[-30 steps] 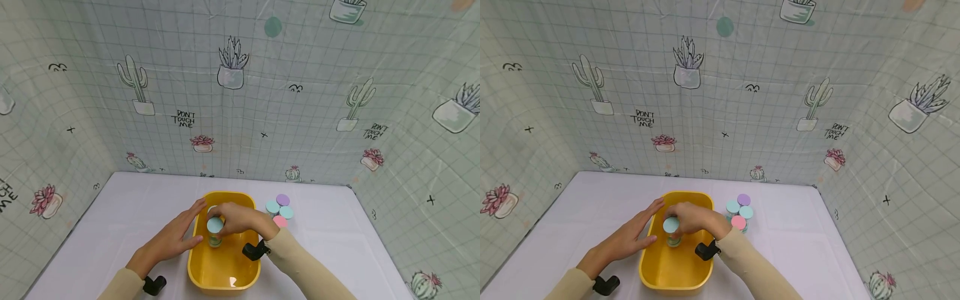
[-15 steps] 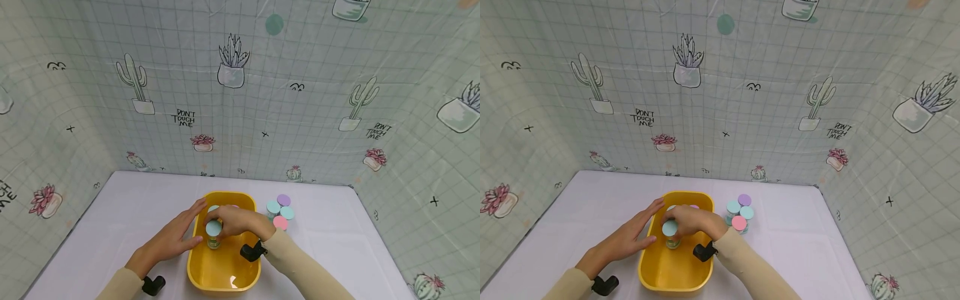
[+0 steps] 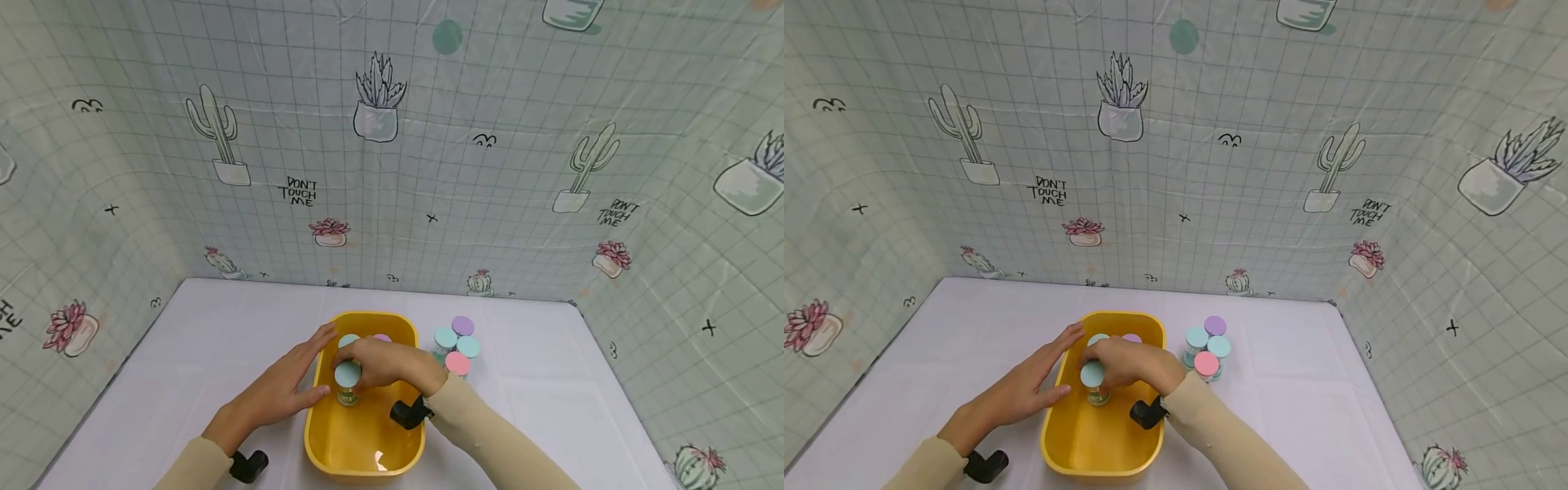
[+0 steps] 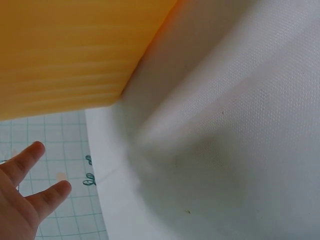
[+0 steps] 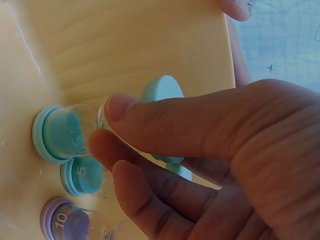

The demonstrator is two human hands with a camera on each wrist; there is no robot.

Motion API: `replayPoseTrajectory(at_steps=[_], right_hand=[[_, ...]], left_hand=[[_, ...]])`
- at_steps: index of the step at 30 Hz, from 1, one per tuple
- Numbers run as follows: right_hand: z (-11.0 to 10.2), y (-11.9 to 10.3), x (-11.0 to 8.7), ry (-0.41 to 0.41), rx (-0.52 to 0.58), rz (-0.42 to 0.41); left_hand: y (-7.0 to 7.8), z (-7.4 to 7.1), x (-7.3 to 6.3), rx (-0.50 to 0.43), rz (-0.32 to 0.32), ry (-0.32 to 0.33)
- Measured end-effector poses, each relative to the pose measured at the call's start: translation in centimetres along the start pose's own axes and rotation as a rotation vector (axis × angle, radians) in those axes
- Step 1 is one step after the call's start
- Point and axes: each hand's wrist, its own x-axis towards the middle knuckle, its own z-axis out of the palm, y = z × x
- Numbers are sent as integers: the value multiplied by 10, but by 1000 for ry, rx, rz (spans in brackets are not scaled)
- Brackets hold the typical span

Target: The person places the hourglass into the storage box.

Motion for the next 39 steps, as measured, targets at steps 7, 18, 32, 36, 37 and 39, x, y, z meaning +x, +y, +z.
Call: replayPoseTrajectory(at_steps=[7, 18, 32, 36, 37, 39], right_hand=[[0, -1, -1, 3, -6, -1], [-1, -4, -3, 9, -22, -1], [-8, -7, -11, 42, -4, 23], [-7, -5, -15, 59, 34, 24], [-8, -5, -17, 65, 42, 18], [-11, -4, -23, 77, 75, 3]], left_hand=[[0, -2, 2, 8, 9, 4], [0, -2, 2, 20, 19, 6], [-1, 0, 2, 9, 19, 6], [-1, 0, 1, 10, 19, 11], [-1, 1, 1, 9, 20, 13], [-1, 1, 0, 4, 20, 15]])
